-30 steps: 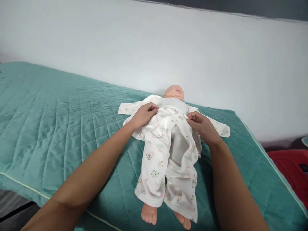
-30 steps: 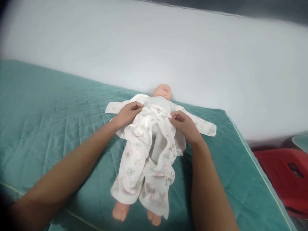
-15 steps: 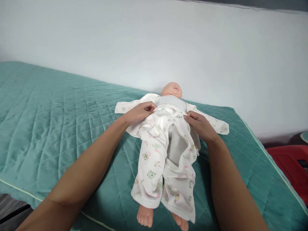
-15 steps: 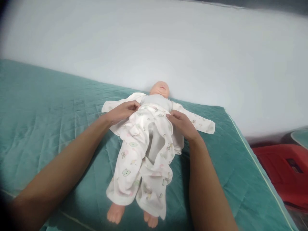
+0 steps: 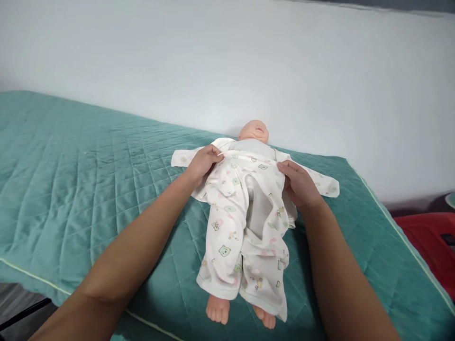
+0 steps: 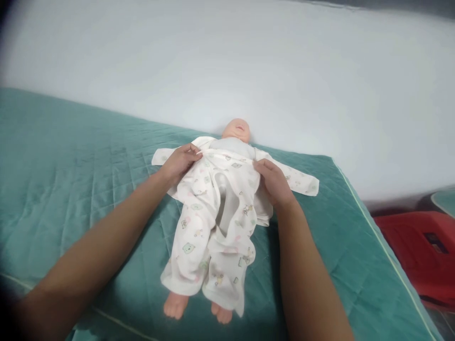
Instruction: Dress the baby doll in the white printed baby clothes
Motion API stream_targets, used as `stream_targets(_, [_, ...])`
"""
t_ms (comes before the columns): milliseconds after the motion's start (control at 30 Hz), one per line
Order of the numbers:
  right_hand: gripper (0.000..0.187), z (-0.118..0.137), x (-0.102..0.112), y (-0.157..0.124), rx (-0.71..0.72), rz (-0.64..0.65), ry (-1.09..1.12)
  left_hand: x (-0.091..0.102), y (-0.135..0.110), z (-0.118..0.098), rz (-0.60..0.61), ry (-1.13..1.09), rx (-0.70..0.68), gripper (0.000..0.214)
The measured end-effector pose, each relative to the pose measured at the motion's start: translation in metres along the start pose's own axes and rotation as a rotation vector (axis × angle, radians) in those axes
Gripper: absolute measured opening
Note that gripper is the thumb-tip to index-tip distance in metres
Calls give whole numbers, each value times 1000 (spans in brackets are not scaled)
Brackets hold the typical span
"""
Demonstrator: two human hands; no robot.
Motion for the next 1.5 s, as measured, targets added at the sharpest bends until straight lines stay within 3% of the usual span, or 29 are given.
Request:
stream_targets(167, [42,1,3,0,-2,-70,73,2,-1,5,-13,-9,28,25])
stream_targets(333, [42,-9,9,1,-47,-73,91,-1,-5,4,104,42,38,19])
stream_targets(533, [33,-9,16,-10,-89,-4,-170,-1,-10,-5,202,160,-51,14])
stream_targets(800, [15,-5,21,-17,-102,60,-493,0,-20,-11,391,294,-13,12])
stream_targets(967, [24,-5,16,-16,-124,109,-633,2,-23,-16,508,554,-114,20])
stream_targets(1100, [26,-4,16,-14,-127,15,-715,0,-24,-15,572,765,-162,27])
stream_targets(1200, [25,-7,16,-10,-149,-68,-751,-3,-22,-14,560,844,-196,28])
stream_targets(1333, [14,-2,15,-5,-22,-192,-974,-9,-16,-12,445,876,-231,24])
stream_targets(1500, [14,0,8,-6,33,-208,-1159,-15,-11,-7,277,920,-231,27])
Point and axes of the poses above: each hand's wrist, its own y-axis towards the middle knuckle, its own x-axis out of the back of the hand, z = x × y, the point moved 6 cm from there along y, towards the middle knuckle, and after that the axes turned 5 degrees about -z, right-handed, at the moved point
